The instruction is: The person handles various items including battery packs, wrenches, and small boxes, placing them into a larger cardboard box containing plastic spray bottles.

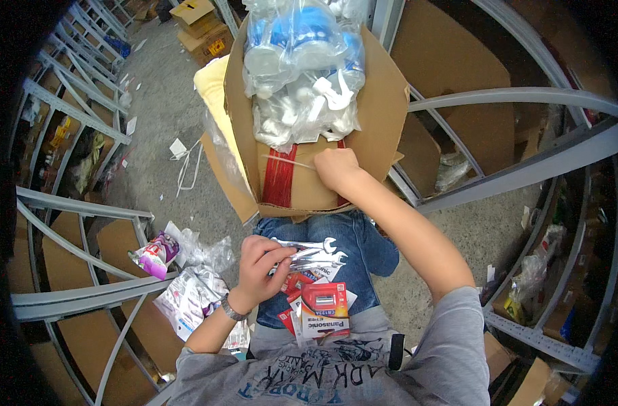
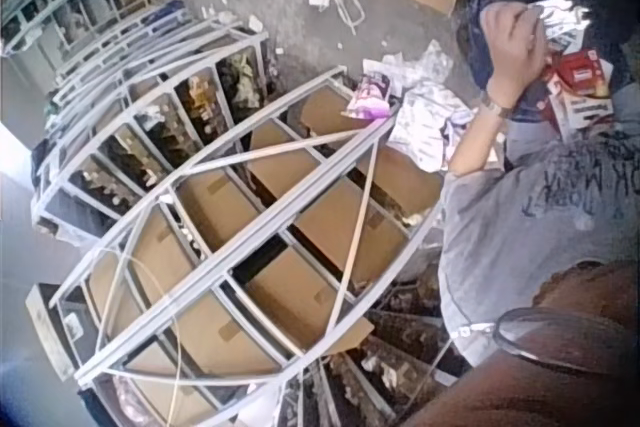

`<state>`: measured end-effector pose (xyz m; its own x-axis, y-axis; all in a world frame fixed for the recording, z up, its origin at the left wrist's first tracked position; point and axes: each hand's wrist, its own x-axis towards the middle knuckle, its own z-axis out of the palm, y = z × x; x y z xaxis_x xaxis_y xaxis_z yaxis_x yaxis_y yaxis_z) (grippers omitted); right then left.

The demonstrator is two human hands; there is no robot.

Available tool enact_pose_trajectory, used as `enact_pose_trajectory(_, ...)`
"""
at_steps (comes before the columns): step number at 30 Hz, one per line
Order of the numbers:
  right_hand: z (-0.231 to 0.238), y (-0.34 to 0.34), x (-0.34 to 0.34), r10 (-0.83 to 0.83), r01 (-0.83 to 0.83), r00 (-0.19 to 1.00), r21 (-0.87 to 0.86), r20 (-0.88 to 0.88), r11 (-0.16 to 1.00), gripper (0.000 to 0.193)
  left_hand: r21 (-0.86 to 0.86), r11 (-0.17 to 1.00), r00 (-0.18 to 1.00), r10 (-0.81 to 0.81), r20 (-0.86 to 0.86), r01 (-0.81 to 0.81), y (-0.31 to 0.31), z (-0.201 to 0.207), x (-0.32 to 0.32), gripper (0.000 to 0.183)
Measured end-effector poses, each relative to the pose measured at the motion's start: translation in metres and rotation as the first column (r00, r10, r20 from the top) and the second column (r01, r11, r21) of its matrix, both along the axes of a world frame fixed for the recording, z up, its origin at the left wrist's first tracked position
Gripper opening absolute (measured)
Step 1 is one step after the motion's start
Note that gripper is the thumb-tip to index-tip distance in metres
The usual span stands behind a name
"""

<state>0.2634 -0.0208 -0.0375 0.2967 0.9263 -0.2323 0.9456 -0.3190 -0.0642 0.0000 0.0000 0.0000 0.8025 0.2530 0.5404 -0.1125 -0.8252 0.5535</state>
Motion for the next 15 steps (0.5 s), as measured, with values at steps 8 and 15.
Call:
enact_pose_trajectory(8, 0.059, -0.068, -0.004, 0.004, 0.293, 0.901, 0.615, -0.433, 0.732, 0.014, -0.144, 0.987, 0.994, 0.088, 0.066, -0.078, 0.001, 0.001, 0.004, 0.02)
enact_pose_trajectory(15, 0.085, -0.067, -0.014, -0.222, 0.317, 0.948, 0.698, -0.227, 0.642, 0.016, -0.142, 0.99, 0.998, -0.003, 0.067, 0.013, -0.002, -0.002, 0.005, 0.016)
